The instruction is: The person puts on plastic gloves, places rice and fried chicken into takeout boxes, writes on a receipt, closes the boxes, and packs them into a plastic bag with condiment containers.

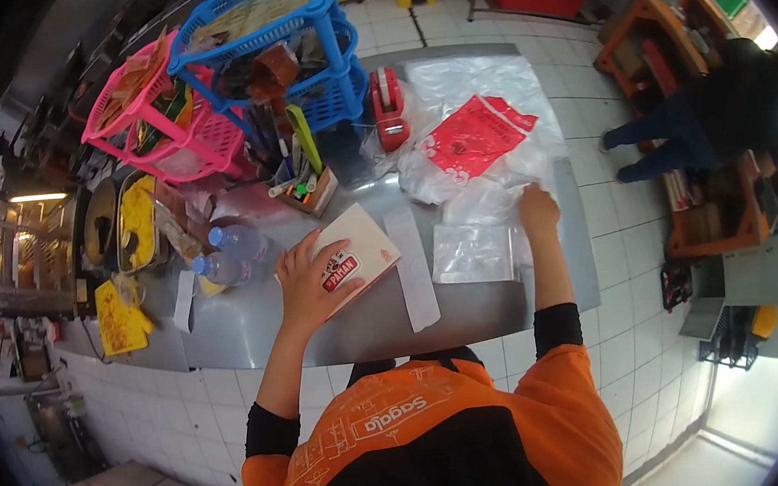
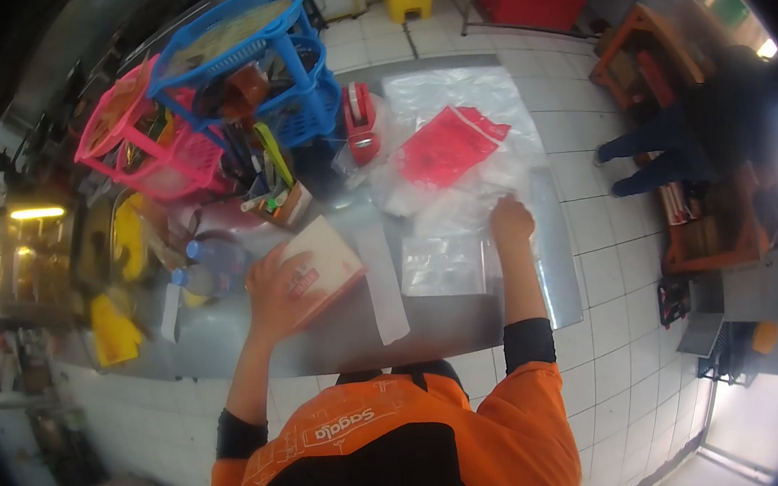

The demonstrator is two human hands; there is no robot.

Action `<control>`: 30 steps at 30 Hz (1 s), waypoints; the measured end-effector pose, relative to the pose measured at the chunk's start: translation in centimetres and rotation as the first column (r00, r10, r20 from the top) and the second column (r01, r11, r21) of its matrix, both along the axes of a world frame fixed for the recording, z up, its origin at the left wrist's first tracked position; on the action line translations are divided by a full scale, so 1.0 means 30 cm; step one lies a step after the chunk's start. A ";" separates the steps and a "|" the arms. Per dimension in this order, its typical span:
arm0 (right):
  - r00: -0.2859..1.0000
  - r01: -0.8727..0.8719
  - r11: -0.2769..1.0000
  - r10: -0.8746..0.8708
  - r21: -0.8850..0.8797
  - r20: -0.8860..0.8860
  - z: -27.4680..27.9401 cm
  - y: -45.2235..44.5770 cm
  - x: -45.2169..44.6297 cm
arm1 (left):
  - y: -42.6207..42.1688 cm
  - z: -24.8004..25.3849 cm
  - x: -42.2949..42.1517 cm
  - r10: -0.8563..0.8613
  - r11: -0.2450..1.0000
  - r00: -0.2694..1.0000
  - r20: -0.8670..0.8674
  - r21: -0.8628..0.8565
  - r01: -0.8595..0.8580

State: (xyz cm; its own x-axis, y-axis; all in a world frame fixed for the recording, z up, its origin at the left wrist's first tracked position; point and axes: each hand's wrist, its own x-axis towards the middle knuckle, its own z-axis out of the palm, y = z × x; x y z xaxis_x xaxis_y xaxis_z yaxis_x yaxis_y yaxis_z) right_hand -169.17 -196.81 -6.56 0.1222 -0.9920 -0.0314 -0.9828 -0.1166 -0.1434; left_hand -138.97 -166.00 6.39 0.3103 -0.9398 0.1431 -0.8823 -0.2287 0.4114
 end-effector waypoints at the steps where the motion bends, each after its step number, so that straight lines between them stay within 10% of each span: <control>1: 1.000 -0.031 0.994 0.030 -0.101 -0.010 -0.024 -0.009 0.008 | 0.000 -0.004 0.007 0.007 1.000 1.000 -0.004 0.024 -0.007; 6: 0.987 -0.159 0.851 0.153 -0.500 -0.053 -0.074 -0.096 0.086 | 0.040 0.027 -0.080 0.165 0.976 0.986 0.037 -0.149 -0.158; 11: 0.965 -0.251 0.928 0.263 -0.274 0.006 0.003 -0.121 0.097 | 0.271 -0.058 -0.266 0.258 0.847 0.890 -0.377 -0.354 -0.395; 15: 0.899 -0.224 0.964 0.261 -0.142 0.351 0.160 -0.120 0.026 | 0.352 -0.036 -0.325 0.249 0.912 0.938 -0.240 -0.267 -0.310; 23: 0.666 -0.366 0.911 0.400 -0.191 0.630 0.784 -0.144 0.032 | 0.398 0.034 -0.282 0.013 0.916 0.860 -0.509 -0.339 -0.215; 25: 0.277 -0.553 0.822 0.335 -0.136 0.901 0.899 -0.114 0.083 | 0.421 0.067 -0.304 -0.047 0.915 0.828 -0.558 -0.358 -0.189; 27: 0.275 -0.615 0.741 0.523 -0.271 0.807 1.037 0.057 0.146 | 0.428 0.107 -0.321 -0.160 0.879 0.852 -0.498 -0.465 -0.106; 30: -0.007 -0.939 0.316 0.386 -0.139 0.923 1.087 0.553 0.274 | 0.476 0.179 -0.408 -0.272 0.792 0.312 -0.910 -0.396 -0.464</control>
